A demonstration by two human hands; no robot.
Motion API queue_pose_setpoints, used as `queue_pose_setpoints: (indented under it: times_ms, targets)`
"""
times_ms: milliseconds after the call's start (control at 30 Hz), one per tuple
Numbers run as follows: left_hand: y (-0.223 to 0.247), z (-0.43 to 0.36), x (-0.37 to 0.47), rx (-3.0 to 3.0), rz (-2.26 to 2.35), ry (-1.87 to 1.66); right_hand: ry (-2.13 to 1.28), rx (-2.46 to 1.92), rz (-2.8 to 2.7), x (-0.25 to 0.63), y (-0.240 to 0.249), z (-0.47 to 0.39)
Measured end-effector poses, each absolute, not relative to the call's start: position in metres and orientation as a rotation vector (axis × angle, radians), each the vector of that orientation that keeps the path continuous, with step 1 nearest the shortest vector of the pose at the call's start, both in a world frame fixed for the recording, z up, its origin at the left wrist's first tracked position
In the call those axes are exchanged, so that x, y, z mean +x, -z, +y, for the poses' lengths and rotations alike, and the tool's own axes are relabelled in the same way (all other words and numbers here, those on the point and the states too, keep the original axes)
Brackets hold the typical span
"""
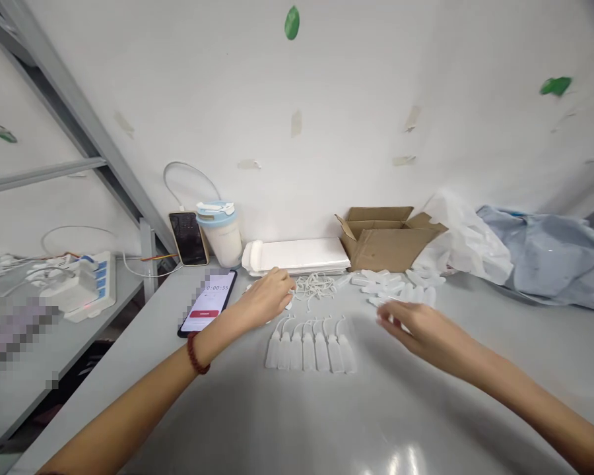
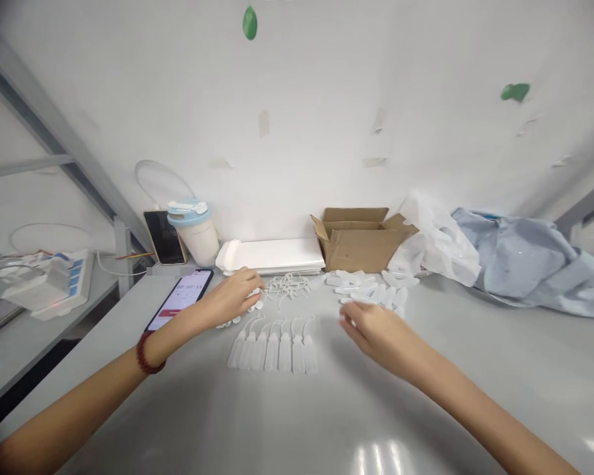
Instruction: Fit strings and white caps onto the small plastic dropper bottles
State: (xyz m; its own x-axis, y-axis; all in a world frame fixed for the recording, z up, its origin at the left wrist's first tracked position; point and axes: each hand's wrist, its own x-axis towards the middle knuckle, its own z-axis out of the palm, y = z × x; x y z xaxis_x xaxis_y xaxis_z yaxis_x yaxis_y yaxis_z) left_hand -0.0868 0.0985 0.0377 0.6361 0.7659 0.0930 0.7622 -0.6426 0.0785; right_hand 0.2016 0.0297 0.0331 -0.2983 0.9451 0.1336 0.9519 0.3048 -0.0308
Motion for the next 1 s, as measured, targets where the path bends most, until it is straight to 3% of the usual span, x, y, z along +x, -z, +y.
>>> queue_pose_setpoints:
  times_ms: [333,733,1000]
  targets:
    - [-0.012,0.125,-0.074,2.853,1.394,-0.225,0.3,-1.893,-2.259,0.206,-0.008,0.089]
    - [-0.015,0.109,-0.08,2.453,1.516,-1.083,0.142,-1.751,-2.351,0.225,-0.002,0.081]
    - [-0.005,0.083,-0.078,2.369,1.427,-1.332,0.05,-1.774,-2.455,0.228,-0.012,0.065]
